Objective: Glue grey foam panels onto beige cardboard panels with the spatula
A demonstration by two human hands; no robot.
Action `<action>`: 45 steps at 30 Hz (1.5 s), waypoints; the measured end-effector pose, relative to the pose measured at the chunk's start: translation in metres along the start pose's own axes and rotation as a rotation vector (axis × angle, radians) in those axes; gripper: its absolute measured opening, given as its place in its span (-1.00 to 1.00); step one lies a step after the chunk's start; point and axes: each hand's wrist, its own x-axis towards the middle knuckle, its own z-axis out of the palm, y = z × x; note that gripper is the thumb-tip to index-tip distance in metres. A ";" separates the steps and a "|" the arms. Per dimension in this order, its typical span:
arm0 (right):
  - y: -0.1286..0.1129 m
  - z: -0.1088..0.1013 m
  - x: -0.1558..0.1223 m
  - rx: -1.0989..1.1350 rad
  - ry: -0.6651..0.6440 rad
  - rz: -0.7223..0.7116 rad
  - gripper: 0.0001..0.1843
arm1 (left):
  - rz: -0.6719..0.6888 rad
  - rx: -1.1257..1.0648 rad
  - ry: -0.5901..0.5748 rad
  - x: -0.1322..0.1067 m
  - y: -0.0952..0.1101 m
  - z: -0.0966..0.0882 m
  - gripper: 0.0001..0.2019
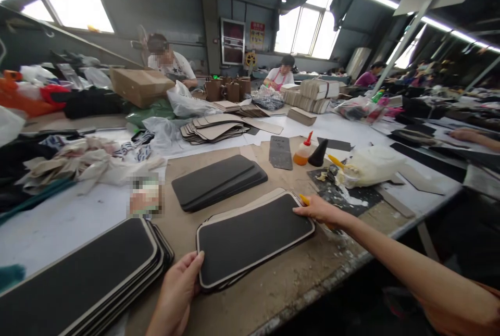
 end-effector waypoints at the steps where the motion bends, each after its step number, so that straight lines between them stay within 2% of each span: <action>1: 0.002 0.001 0.002 -0.009 0.005 -0.002 -0.81 | 0.006 0.014 0.005 0.002 -0.002 -0.001 -0.49; 10: 0.004 0.003 0.010 -0.060 -0.069 -0.019 -0.81 | 0.012 0.082 0.014 0.005 -0.007 -0.007 -0.51; 18: 0.000 0.000 0.015 -0.075 -0.122 0.005 -0.84 | 0.011 0.106 0.049 0.005 -0.007 -0.003 -0.53; 22: 0.001 -0.003 0.015 -0.055 -0.145 0.056 -0.79 | 0.065 0.109 0.093 0.003 -0.008 0.002 -0.58; 31: 0.000 -0.002 0.016 -0.124 -0.125 0.068 -0.79 | 0.041 0.111 0.145 -0.004 0.002 0.015 -0.49; 40: -0.006 -0.001 0.014 -0.213 -0.099 0.078 -0.73 | 0.101 0.135 0.093 -0.003 0.001 0.014 -0.55; 45: 0.001 0.002 0.017 -0.192 -0.123 0.071 -0.68 | 0.124 0.126 0.076 -0.011 0.003 0.013 -0.61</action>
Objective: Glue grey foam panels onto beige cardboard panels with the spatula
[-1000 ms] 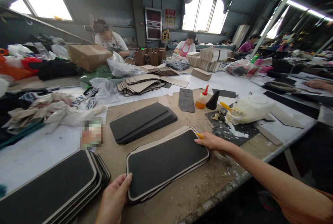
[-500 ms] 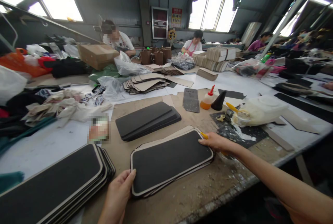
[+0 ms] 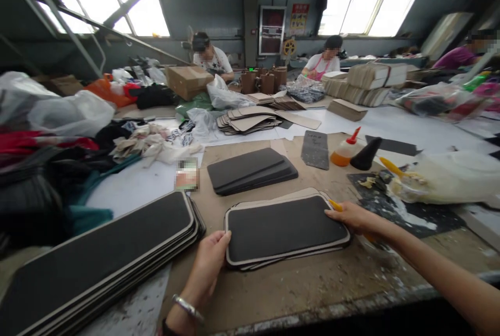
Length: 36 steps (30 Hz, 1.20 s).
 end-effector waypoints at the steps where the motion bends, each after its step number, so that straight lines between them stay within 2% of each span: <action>1: 0.003 0.000 0.002 0.014 0.001 0.006 -0.68 | -0.003 -0.003 -0.009 -0.001 0.002 0.000 -0.61; 5: 0.013 0.002 0.012 0.037 0.000 0.027 -0.65 | -0.021 -0.007 -0.038 -0.002 0.005 -0.002 -0.61; 9: 0.017 0.003 0.016 0.040 0.001 0.025 -0.67 | -0.018 -0.008 -0.019 0.004 0.002 -0.003 -0.63; 18: -0.005 -0.002 -0.007 -0.056 0.038 0.038 -0.68 | -0.067 0.004 -0.075 0.004 0.000 -0.006 -0.57; 24: -0.005 -0.004 -0.006 -0.060 0.103 0.140 -0.45 | -0.104 0.038 -0.120 0.010 -0.004 -0.012 -0.57; 28: -0.005 -0.006 0.001 -0.074 0.120 0.159 -0.42 | -0.098 0.024 -0.052 0.009 -0.006 -0.008 -0.56; 31: -0.005 -0.007 0.007 -0.090 0.131 0.145 -0.48 | -0.061 0.007 0.013 0.006 -0.008 -0.003 -0.55; 36: -0.004 -0.008 0.009 -0.075 0.122 0.122 -0.58 | -0.050 0.005 0.046 0.005 -0.010 0.000 -0.56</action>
